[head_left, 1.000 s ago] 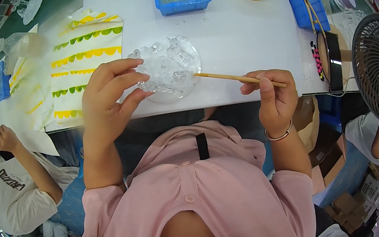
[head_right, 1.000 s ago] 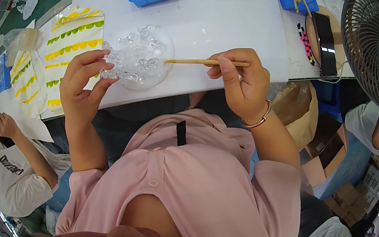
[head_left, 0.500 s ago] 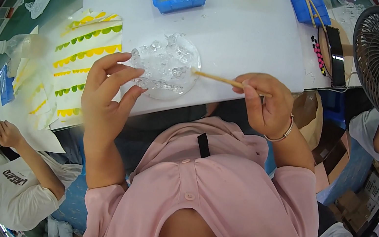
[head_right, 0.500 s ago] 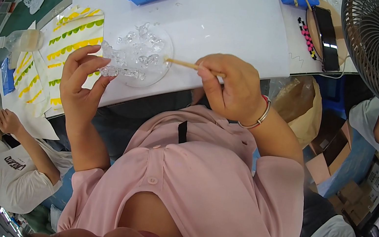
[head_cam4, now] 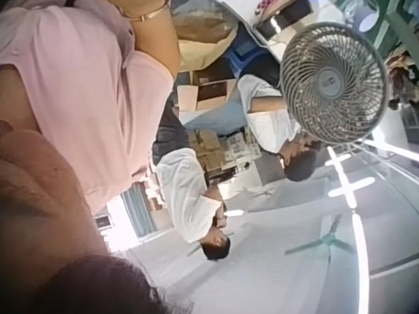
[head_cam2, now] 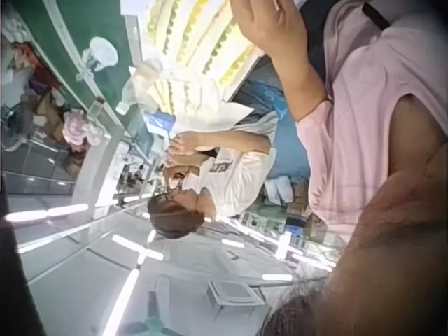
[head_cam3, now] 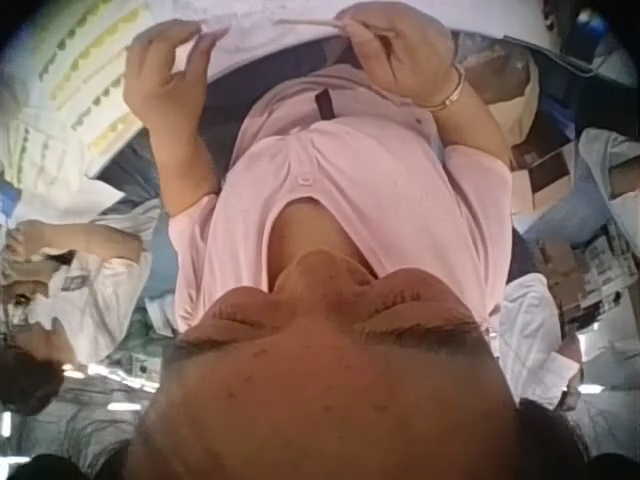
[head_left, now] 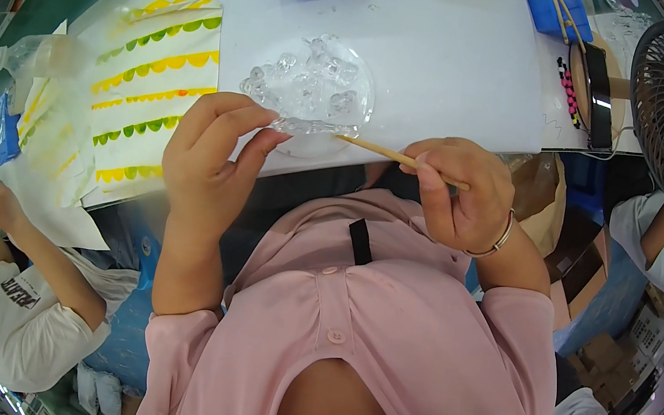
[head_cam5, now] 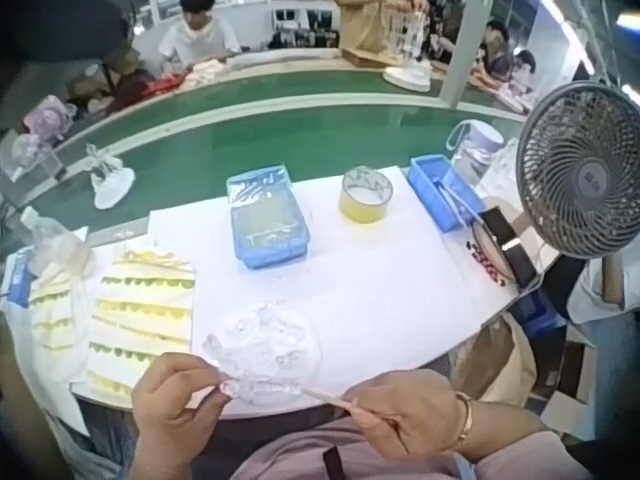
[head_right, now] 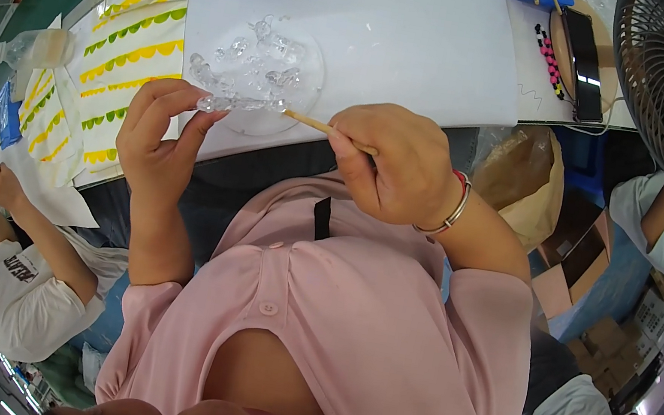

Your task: Applying glue to clear decorative components using a small wooden stick at an assembly station.

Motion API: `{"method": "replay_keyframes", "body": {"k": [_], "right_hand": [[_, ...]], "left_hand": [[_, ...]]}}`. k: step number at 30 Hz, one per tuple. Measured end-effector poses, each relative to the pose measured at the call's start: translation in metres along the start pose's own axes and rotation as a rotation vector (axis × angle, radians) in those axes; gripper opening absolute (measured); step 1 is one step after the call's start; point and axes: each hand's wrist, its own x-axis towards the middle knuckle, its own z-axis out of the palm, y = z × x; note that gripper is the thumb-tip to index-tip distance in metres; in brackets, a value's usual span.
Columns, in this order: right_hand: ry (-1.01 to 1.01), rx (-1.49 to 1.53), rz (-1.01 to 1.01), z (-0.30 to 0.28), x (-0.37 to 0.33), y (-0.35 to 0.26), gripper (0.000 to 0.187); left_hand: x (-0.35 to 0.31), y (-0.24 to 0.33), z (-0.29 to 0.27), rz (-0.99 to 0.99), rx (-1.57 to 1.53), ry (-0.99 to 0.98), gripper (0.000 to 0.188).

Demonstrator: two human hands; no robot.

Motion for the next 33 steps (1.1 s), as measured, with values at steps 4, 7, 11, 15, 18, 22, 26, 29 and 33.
{"method": "replay_keyframes", "body": {"k": [4, 7, 11, 15, 18, 22, 26, 29, 33], "right_hand": [[0.006, -0.002, -0.004, 0.003, 0.004, 0.0, 0.008], [0.013, 0.005, -0.01, 0.004, 0.004, 0.002, 0.007], [-0.031, -0.032, 0.019, -0.005, 0.005, 0.002, 0.006], [-0.049, -0.029, 0.058, -0.01, 0.007, -0.001, 0.005], [-0.112, 0.003, 0.031, -0.008, 0.009, -0.003, 0.004], [-0.059, -0.098, 0.056, -0.016, 0.009, -0.001, 0.004], [0.07, 0.01, 0.225, -0.023, 0.013, -0.005, 0.007], [0.23, 0.136, 0.224, -0.024, 0.017, 0.002, 0.009], [0.416, 0.218, 0.076, -0.036, 0.045, 0.028, 0.011]], "left_hand": [[-0.003, 0.004, 0.007, 0.057, 0.005, 0.072, 0.028], [-0.005, 0.003, 0.009, 0.066, -0.006, 0.085, 0.028], [-0.008, 0.004, 0.01, 0.049, -0.005, 0.095, 0.028], [-0.009, 0.005, 0.011, 0.045, 0.002, 0.098, 0.028], [-0.009, 0.006, 0.012, 0.059, 0.011, 0.093, 0.028], [-0.011, 0.006, 0.013, 0.058, 0.009, 0.113, 0.028], [-0.008, 0.006, 0.011, 0.061, 0.021, 0.165, 0.028], [-0.001, 0.006, 0.009, 0.068, 0.068, 0.229, 0.028], [0.006, -0.005, 0.017, 0.049, 0.098, 0.257, 0.026]]}}
